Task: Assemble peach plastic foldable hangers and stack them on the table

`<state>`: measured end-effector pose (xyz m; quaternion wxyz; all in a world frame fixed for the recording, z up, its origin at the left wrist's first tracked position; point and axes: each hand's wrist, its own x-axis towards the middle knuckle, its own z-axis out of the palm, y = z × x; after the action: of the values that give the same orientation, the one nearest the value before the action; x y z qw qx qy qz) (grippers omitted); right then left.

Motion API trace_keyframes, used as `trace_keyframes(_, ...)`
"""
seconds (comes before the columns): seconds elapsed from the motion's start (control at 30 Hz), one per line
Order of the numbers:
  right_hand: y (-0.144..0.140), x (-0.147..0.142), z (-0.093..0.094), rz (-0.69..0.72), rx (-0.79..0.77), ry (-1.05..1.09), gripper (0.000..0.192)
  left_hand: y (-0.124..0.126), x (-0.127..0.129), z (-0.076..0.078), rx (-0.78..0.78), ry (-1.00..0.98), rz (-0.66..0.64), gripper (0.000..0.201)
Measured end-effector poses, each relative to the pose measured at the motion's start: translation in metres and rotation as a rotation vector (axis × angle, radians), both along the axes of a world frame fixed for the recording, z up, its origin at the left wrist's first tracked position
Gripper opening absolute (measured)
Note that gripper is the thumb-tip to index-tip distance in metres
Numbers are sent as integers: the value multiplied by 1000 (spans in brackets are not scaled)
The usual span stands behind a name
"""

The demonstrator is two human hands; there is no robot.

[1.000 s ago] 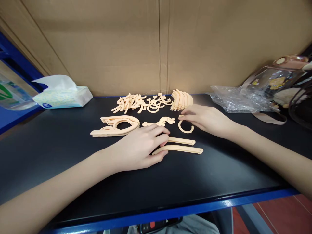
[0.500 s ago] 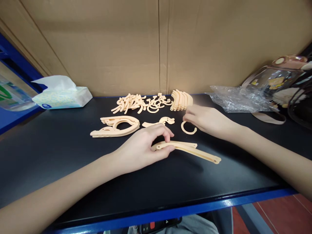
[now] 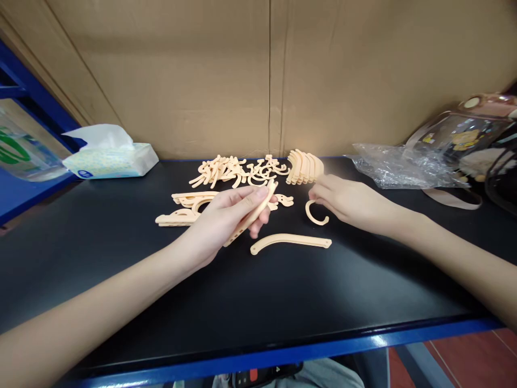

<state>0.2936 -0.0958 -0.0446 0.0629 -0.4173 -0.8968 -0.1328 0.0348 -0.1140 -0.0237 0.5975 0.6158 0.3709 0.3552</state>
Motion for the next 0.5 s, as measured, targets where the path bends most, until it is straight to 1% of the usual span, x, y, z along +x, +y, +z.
trace_keyframes(0.13, -3, -3, 0, 25, -101, 87, 21, -4, 3, -1, 4, 125, 31, 33)
trace_keyframes(0.23, -5, -5, 0, 27, -139, 94, 19, -4, 3, -5, 118, 212, 26, 39)
trace_keyframes(0.3, -7, -6, 1, 15, -173, 121, 17, -5, 2, -7, 279, 317, 21, 37)
trace_keyframes(0.43, -11, -8, 3, -9, -254, 217, 14, -7, -1, -9, 730, 650, -34, 23)
trace_keyframes(0.5, -12, -9, 4, -17, -283, 254, 13, -7, -3, -10, 869, 728, -66, 20)
